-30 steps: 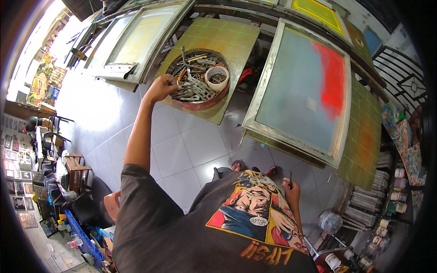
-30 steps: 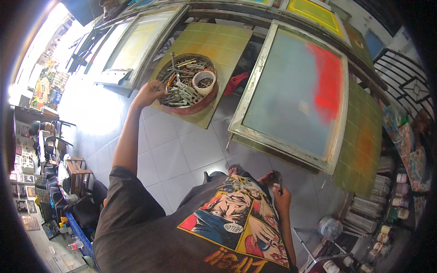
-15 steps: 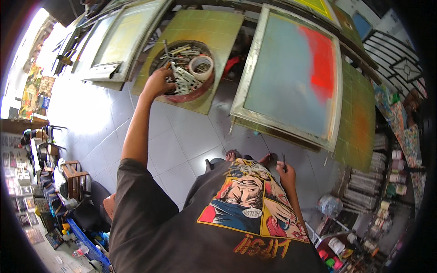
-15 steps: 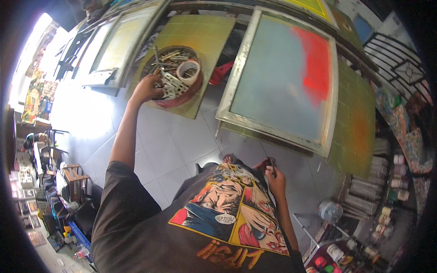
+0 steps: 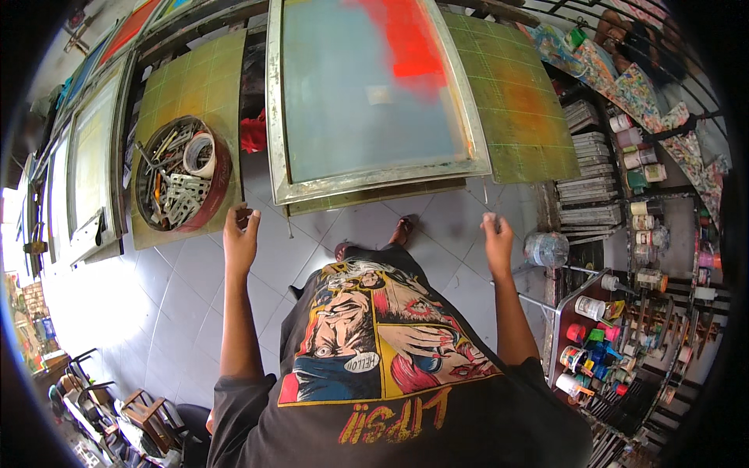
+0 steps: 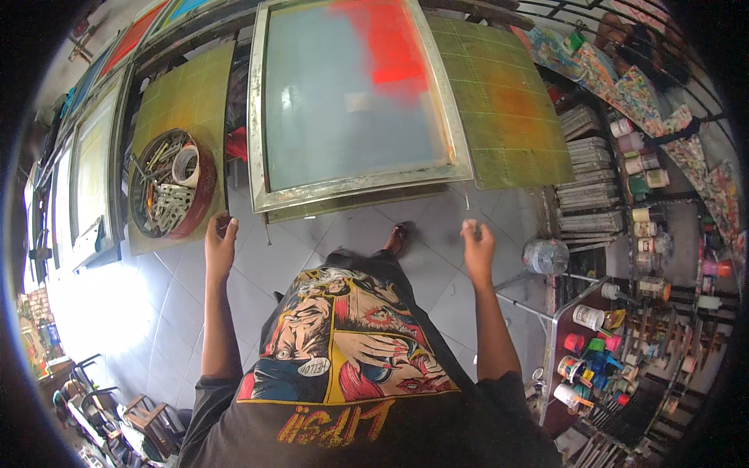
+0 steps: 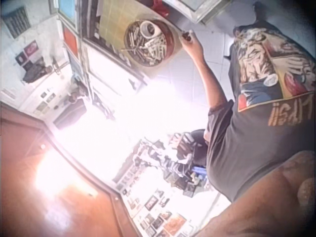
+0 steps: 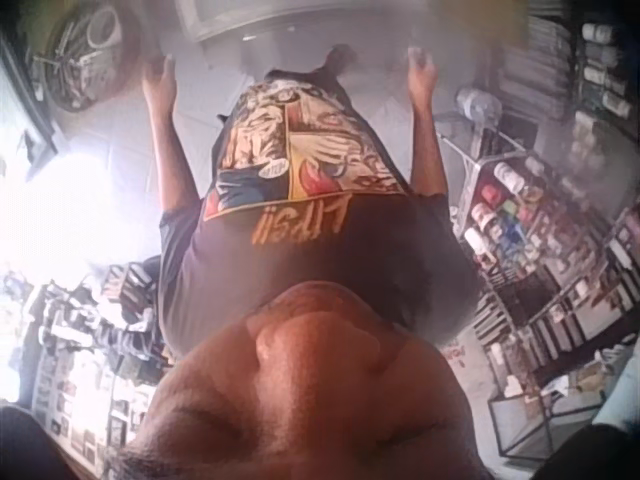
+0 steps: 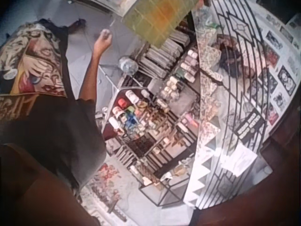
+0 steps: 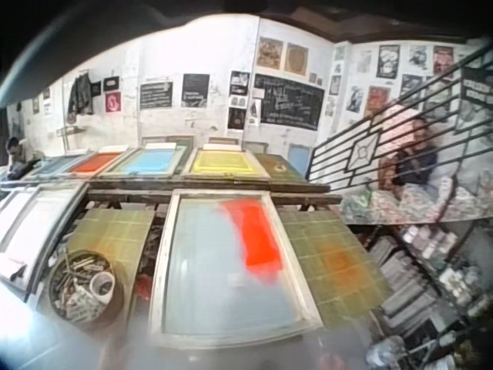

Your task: The person assembles screen frames by attaching metal clips to the edges using a wrench. They handle multiple frames with different colored mesh and move them between a workbench and a drying rack. The person uses a wrench to tighten the clips and organizes the finished frames on a rack.

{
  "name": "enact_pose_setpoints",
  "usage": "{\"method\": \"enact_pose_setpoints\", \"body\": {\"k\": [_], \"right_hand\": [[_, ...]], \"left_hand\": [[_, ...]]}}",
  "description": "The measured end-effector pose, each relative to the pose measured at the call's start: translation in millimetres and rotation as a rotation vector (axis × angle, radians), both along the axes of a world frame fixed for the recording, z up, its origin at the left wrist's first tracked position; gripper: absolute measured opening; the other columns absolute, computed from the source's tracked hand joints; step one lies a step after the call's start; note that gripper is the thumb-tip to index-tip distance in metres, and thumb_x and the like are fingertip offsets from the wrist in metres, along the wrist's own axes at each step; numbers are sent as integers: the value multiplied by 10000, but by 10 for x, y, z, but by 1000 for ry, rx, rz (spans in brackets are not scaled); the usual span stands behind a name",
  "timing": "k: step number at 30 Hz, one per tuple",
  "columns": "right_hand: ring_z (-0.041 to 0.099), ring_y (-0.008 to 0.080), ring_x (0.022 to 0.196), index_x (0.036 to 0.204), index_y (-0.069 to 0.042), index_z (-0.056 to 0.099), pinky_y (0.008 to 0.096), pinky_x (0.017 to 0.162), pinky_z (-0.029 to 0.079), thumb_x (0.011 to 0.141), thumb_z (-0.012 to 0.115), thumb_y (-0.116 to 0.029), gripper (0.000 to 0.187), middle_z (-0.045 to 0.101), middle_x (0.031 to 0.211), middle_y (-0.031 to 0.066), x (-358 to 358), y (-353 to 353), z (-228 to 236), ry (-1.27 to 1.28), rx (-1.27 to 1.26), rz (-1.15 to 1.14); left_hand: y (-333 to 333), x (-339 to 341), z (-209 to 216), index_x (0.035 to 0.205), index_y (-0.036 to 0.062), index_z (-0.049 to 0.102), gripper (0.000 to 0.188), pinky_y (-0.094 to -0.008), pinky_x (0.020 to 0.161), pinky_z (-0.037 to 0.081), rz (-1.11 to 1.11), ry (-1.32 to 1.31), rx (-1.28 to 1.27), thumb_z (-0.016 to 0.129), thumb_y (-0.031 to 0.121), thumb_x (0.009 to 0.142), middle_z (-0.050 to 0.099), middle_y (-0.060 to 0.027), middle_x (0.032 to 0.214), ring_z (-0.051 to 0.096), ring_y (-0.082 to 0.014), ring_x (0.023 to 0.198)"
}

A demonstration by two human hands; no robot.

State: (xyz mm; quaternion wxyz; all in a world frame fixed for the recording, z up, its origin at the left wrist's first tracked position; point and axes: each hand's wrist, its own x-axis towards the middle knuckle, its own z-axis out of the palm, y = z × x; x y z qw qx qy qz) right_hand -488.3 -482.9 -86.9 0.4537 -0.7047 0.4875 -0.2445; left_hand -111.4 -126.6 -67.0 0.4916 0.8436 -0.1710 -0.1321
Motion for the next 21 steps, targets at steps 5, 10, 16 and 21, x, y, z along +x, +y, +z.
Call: {"method": "enact_pose_setpoints", "body": {"k": [5,10,16,21], "right_hand": [[586,131,799,950,21,640,283,769,450,887,597,-225,258,647,850,68,319,-320,1,-106,-43,-130],[583,125,780,965,16,648,283,733,438,885,603,-229,262,655,820,61,405,-385,-221,-89,164,-162],[545,97,726,944,8,655,248,673,409,885,602,-182,206,640,769,41,373,-393,-210,-199,222,-150],[547,95,725,944,6,656,251,690,419,882,598,-158,185,639,773,41,326,-364,-130,-180,244,-131]], "left_hand": [[-359,91,-184,1136,-22,544,397,-261,620,441,22,233,-80,563,302,908,595,-58,841,555,-125,725],[-599,117,-157,852,-23,578,338,-288,567,429,62,273,-53,540,307,915,566,-71,681,536,-161,631],[-827,47,-90,867,-65,533,408,-437,698,436,136,25,186,492,338,921,587,-273,789,567,-400,748],[-853,-15,-14,859,-62,533,415,-454,685,425,115,-17,215,463,341,932,572,-279,755,552,-423,727]]}}
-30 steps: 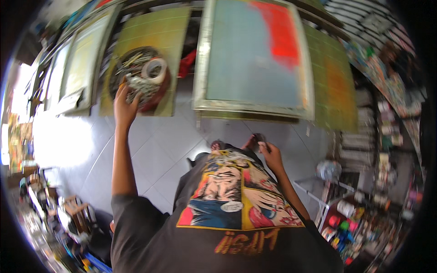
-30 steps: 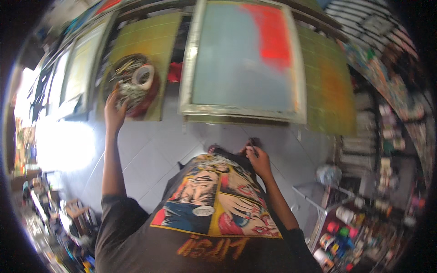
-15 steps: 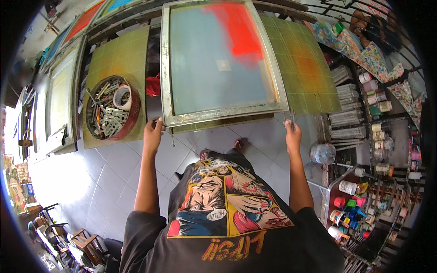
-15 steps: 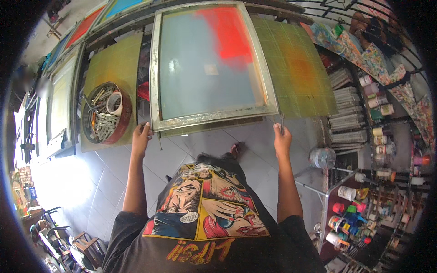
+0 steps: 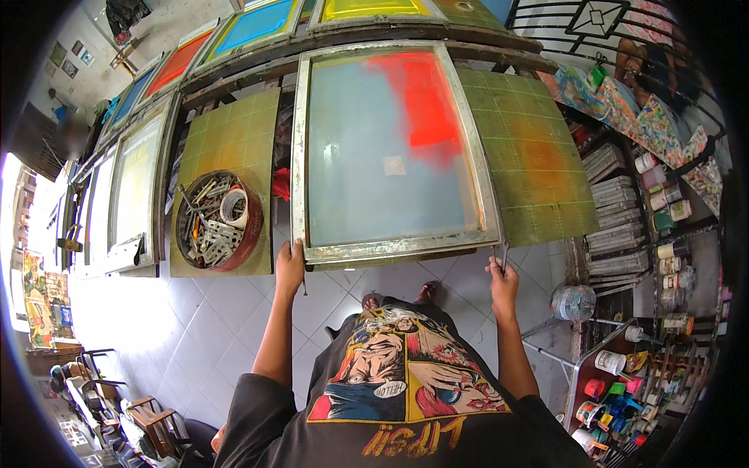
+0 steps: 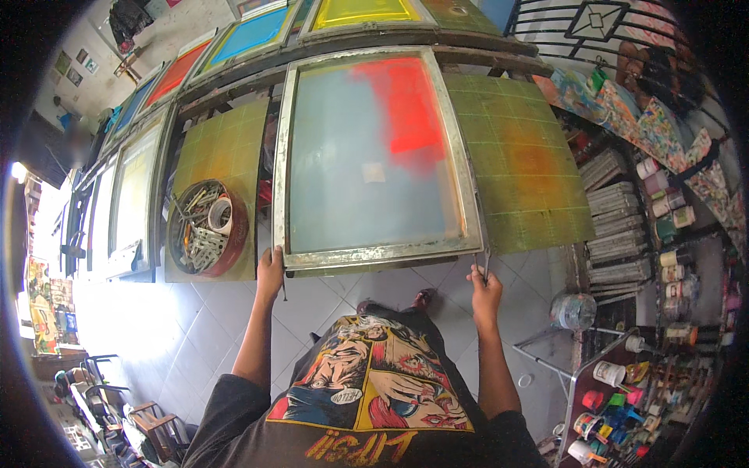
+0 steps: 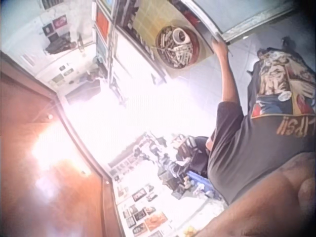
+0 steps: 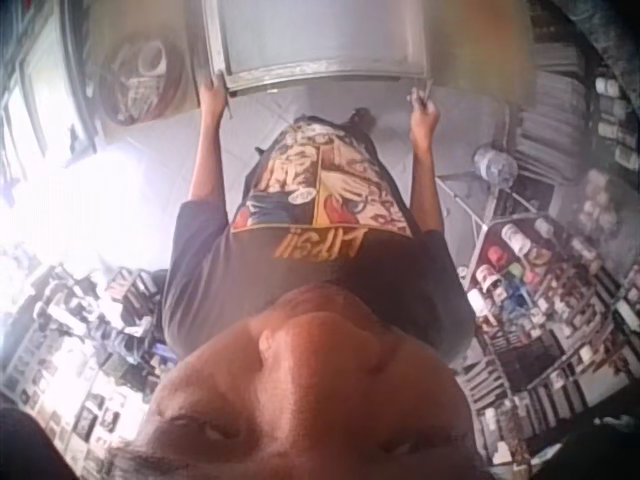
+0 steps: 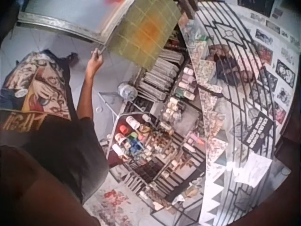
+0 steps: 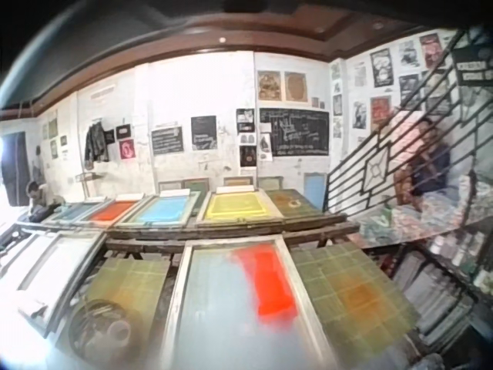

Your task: The person assembles screen frames by attaching metal clips to the edges using a wrench. They handle multiple frames with different colored mesh and move them between a workbench and a drying rack. The person uses a wrench to tighten the clips and organizes the finished frames on a rack.

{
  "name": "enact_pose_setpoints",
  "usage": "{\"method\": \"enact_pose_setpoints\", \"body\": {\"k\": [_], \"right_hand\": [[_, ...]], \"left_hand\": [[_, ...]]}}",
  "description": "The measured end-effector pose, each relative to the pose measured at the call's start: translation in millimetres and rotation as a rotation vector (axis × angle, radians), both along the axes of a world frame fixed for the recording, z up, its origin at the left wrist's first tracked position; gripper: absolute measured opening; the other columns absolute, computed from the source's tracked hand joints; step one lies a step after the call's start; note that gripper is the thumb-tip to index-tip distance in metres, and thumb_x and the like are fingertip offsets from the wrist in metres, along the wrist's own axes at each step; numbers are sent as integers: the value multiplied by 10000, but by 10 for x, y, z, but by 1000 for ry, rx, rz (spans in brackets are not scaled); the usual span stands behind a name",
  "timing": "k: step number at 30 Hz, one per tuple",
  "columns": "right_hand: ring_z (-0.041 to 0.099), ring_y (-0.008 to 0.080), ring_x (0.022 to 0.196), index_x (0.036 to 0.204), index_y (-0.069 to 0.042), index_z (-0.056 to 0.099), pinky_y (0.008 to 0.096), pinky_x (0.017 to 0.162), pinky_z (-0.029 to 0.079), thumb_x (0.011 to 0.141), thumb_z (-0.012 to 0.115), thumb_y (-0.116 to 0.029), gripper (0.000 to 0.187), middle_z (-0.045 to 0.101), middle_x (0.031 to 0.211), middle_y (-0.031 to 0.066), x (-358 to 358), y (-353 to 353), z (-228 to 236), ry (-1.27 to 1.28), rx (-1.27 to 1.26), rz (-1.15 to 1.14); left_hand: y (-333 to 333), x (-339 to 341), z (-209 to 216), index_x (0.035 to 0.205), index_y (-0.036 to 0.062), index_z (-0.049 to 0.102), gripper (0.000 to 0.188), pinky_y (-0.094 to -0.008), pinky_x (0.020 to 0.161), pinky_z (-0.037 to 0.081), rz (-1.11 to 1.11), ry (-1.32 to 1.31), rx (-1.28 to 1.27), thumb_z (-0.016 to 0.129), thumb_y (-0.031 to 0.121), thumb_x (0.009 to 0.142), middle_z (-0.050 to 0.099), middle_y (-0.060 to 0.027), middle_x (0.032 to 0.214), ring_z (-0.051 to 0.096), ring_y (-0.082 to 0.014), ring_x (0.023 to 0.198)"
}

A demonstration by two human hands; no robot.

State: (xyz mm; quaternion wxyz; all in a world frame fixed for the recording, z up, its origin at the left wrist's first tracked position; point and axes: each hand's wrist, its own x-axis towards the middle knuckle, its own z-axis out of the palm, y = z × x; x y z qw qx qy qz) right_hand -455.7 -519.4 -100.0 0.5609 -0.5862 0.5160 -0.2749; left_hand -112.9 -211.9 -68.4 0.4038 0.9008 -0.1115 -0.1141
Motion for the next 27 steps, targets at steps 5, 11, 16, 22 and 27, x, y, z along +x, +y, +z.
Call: {"method": "enact_pose_setpoints", "body": {"k": [5,11,16,22,27], "right_hand": [[553,101,732,955,8,653,255,709,424,882,593,-150,184,639,771,43,-33,2,-48,19,-24,31],[563,105,742,984,8,650,256,719,427,885,587,-143,191,639,774,49,-49,19,-35,-23,-76,63],[561,103,742,981,9,650,250,721,424,884,592,-147,192,640,778,48,-48,23,-48,-43,-49,59],[340,-1,479,1008,-23,638,172,419,240,924,542,-225,238,613,763,7,-92,-29,-37,12,-16,21],[521,116,642,980,-8,629,266,590,397,916,528,-227,249,614,740,54,-329,-150,177,83,-366,78]], "left_hand": [[109,52,-290,850,-62,523,407,-457,669,416,-3,-32,12,454,329,937,555,-269,726,540,-417,705],[80,32,-232,861,-58,494,385,-443,608,414,10,96,-29,448,315,945,526,-223,643,507,-375,609],[67,-33,-115,858,-39,480,352,-431,521,405,33,162,-88,452,299,949,523,-153,551,510,-346,525],[9,-86,-43,1097,-22,497,337,-436,834,429,11,-383,29,563,228,881,530,-262,1081,536,-379,987],[-502,-729,421,1202,4,475,523,-481,993,323,-440,-549,-59,691,147,747,417,-244,1267,388,-405,1203]]}}
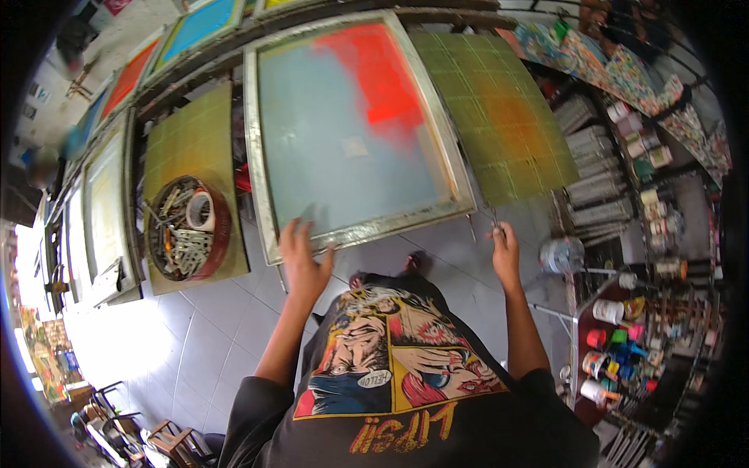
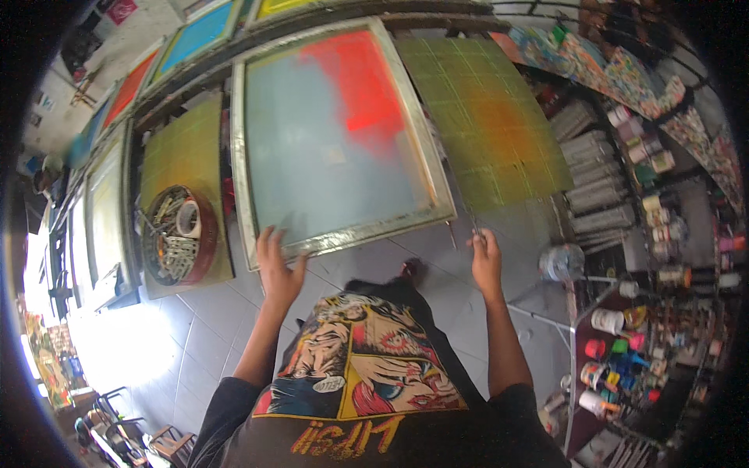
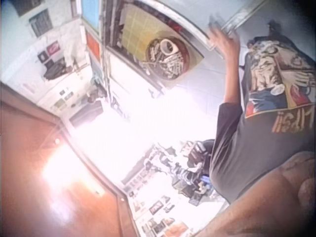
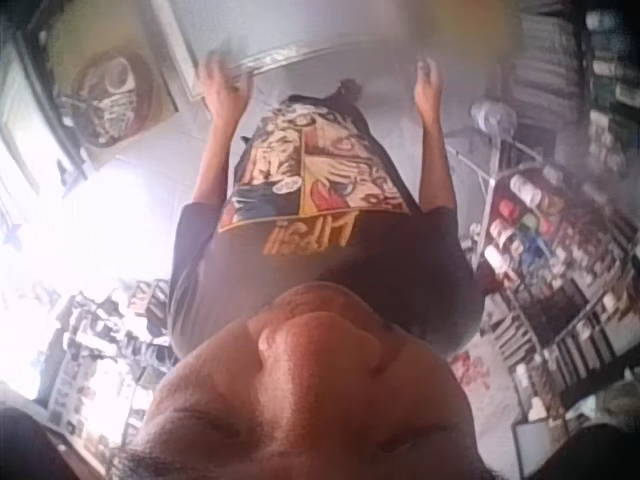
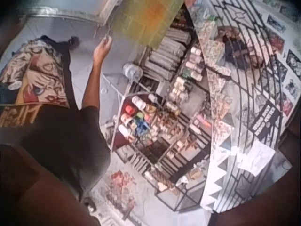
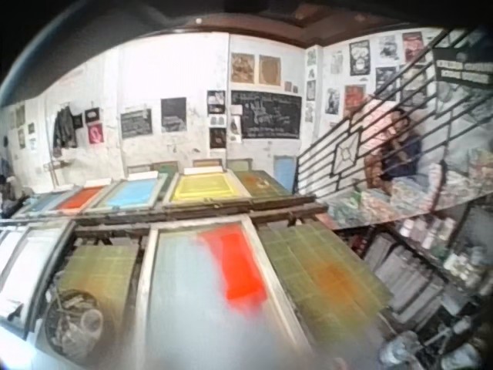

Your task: The person assembles screen frames by attaching metal clips to the edges using a wrench. They handle multiple frames with different colored mesh and move them between a workbench and a drying rack. The person uses a wrench to tighten the clips and organizes the finished frames on a rack.

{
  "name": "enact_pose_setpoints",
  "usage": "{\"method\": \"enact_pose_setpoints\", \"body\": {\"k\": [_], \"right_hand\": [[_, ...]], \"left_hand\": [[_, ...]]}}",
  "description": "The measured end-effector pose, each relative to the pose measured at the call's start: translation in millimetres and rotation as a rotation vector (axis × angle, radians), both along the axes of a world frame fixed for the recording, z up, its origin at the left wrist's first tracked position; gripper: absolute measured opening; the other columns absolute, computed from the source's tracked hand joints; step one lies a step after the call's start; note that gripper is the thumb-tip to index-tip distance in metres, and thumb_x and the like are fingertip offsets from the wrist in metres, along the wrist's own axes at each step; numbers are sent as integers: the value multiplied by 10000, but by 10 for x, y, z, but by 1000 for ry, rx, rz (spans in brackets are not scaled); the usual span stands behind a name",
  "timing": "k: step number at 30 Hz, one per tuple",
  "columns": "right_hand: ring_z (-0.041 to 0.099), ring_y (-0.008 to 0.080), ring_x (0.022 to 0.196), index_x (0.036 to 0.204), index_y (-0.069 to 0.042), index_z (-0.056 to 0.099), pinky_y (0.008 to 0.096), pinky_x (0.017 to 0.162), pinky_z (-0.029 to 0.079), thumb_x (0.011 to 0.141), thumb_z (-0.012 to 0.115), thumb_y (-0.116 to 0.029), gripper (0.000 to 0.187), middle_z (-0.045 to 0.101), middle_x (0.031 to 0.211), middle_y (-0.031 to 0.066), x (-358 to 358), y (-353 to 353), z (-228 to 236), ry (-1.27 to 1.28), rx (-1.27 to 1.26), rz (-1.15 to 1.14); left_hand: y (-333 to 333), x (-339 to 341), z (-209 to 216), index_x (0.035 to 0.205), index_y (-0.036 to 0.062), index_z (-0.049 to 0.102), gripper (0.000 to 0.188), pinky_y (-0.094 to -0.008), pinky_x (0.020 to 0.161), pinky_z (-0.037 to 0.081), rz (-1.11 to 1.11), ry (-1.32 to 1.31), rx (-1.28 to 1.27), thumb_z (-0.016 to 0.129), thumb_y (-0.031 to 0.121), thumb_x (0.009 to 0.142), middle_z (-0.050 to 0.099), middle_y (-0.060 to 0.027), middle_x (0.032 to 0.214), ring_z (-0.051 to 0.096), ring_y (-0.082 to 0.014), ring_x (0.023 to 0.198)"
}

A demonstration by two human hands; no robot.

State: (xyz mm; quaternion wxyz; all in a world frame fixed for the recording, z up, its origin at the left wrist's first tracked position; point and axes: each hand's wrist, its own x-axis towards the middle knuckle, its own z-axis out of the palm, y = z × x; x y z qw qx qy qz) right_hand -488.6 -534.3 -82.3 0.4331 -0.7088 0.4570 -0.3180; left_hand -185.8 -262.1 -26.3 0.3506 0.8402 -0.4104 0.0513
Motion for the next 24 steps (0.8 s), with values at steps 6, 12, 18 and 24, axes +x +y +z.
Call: {"method": "enact_pose_setpoints", "body": {"k": [6,12,18,24], "right_hand": [[607,250,707,961,-36,650,349,643,458,849,584,-220,226,642,791,127,-69,-364,745,518,-112,360],[630,318,815,943,-52,679,390,720,486,813,607,-237,238,664,881,160,156,-684,814,723,-223,636],[629,326,868,954,-62,682,389,752,489,812,603,-240,241,665,926,153,264,-994,686,667,-146,839],[626,334,858,933,-49,678,394,742,487,818,600,-232,230,663,919,155,334,-1097,577,601,-119,949]], "left_hand": [[-647,-563,-329,1205,78,501,487,-498,1031,294,-504,-78,77,659,198,761,420,-180,1290,381,-348,1222],[-765,-757,-584,1216,88,503,490,-490,1042,281,-538,-176,183,632,229,765,439,-144,1280,379,-304,1229],[-856,-1049,-602,1349,93,398,658,-525,1074,223,-305,-141,253,640,250,758,422,-151,1276,373,-318,1219],[-1128,-1413,-459,1347,144,423,663,-559,1060,218,-3,-104,264,665,283,745,385,-175,1276,371,-359,1184]]}}
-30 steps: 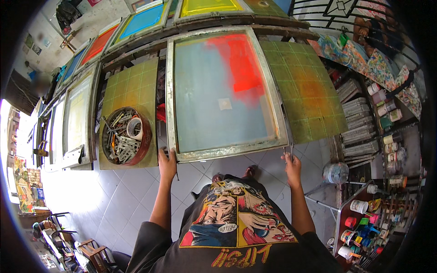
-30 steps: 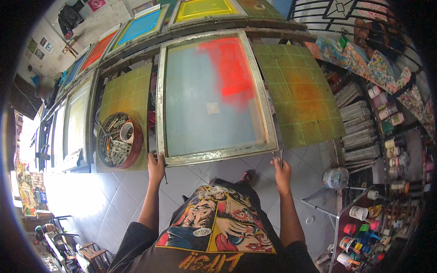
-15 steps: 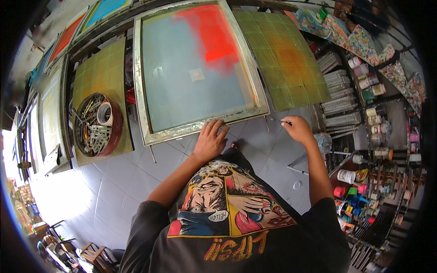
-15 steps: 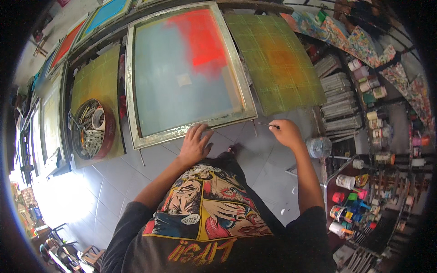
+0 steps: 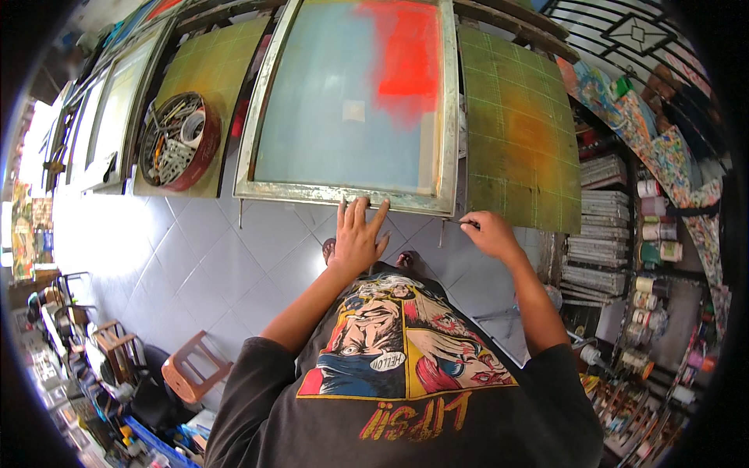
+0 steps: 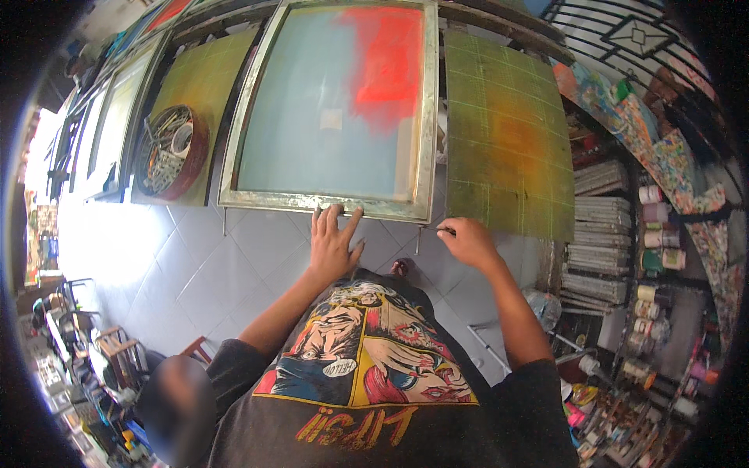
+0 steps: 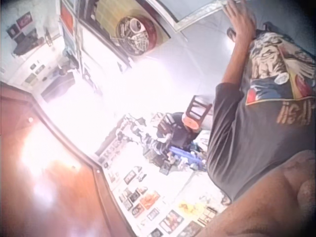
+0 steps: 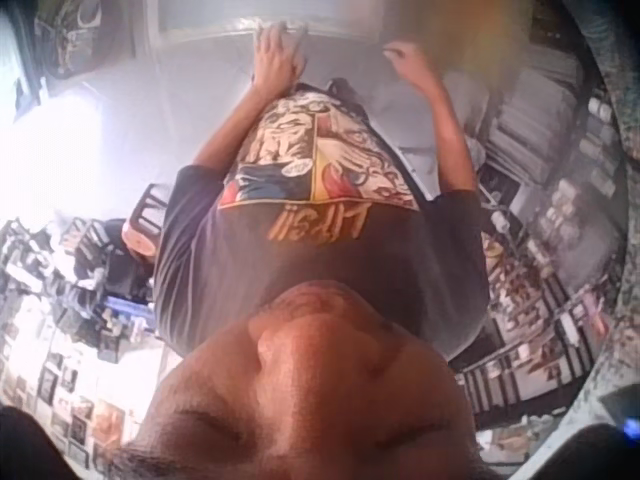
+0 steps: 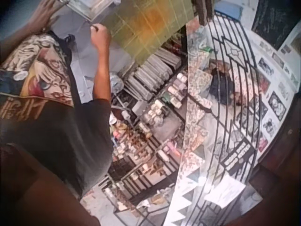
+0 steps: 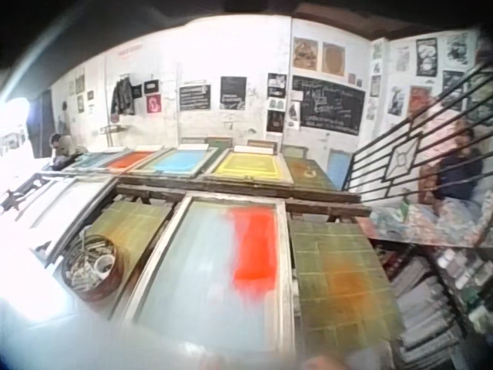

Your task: The person assembles screen frames by attaching metal clips to the edges using a wrench. They handle multiple frames with different colored mesh and move them between a workbench and a drying rack. The person uses a wrench to tighten the clips and organizes the finished frames on a rack.

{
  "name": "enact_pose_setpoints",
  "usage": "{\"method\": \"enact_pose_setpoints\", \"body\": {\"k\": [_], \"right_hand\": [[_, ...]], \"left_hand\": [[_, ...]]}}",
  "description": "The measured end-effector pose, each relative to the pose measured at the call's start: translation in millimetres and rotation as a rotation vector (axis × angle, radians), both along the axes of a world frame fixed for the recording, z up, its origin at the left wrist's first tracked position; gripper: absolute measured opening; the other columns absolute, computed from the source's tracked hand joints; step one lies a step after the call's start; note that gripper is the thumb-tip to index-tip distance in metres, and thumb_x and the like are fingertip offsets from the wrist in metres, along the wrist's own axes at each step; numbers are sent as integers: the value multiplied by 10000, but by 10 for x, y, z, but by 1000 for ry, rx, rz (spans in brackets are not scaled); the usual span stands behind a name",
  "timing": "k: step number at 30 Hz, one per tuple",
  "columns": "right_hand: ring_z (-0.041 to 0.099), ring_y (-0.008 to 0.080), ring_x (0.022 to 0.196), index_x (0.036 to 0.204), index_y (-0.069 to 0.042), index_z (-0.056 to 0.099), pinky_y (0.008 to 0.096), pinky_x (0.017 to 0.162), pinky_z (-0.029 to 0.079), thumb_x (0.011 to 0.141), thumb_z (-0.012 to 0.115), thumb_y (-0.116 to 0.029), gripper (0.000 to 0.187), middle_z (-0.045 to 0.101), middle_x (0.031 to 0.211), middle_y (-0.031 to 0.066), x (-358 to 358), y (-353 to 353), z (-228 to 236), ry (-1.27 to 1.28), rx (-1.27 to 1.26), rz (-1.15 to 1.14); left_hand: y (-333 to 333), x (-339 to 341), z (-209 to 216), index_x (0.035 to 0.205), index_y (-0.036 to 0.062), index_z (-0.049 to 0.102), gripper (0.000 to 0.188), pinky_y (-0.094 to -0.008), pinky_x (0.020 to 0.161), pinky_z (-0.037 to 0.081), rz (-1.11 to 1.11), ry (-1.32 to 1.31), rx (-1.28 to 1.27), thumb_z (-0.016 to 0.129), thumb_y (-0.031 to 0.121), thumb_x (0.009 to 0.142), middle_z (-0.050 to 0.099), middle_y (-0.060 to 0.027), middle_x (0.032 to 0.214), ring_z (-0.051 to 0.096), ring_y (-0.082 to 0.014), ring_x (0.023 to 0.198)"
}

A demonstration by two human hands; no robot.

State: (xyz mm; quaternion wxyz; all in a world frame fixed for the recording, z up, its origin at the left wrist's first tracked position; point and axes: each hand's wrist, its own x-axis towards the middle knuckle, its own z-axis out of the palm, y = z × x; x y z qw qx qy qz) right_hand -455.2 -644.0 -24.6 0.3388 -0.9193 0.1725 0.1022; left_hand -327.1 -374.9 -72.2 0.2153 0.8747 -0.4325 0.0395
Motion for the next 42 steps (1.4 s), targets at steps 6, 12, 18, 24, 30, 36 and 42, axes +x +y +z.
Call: {"method": "enact_pose_setpoints", "body": {"k": [6,12,18,24,30,36,42], "right_hand": [[613,369,821,904,-49,673,432,727,481,838,576,-223,210,650,858,180,73,-137,-6,-66,-24,176],[594,417,767,834,-20,634,479,700,473,884,516,-254,266,623,800,223,199,-162,98,116,-196,379],[592,440,783,809,-7,606,515,706,473,905,479,-256,295,612,788,252,259,-170,108,207,-274,507],[596,450,776,813,13,609,515,717,480,921,454,-244,319,613,796,265,340,-96,120,340,-367,589],[615,423,808,816,10,656,492,712,500,896,501,-222,289,628,832,256,501,117,272,491,-464,613],[657,328,820,809,-40,703,434,640,528,754,626,-164,156,669,863,177,950,719,353,660,-889,946],[654,292,774,783,-37,686,404,580,508,758,632,-182,156,669,838,151,837,1016,643,565,-897,841]], "left_hand": [[-68,-42,-334,1327,213,454,648,-566,1056,212,79,-173,10,665,424,752,368,-176,1312,344,-349,1207],[-107,-12,-562,1288,244,488,654,-555,1047,221,107,-292,-46,677,502,718,377,-141,1301,324,-310,1213],[-143,26,-712,1253,261,505,642,-553,1036,219,118,-367,-125,676,539,699,378,-129,1287,330,-296,1198],[-117,52,-753,1279,290,459,677,-534,1014,240,108,-390,-94,659,573,698,371,-140,1289,340,-285,1176],[-78,82,-794,1313,300,413,718,-537,1006,249,84,-394,-143,653,574,694,374,-136,1305,350,-284,1168],[-77,95,-827,1332,286,387,724,-534,1011,271,68,-345,-179,659,543,712,356,-140,1321,335,-286,1194],[-23,101,-751,1347,256,394,694,-542,1020,280,41,-291,-213,668,453,740,360,-152,1327,340,-295,1220]]}}
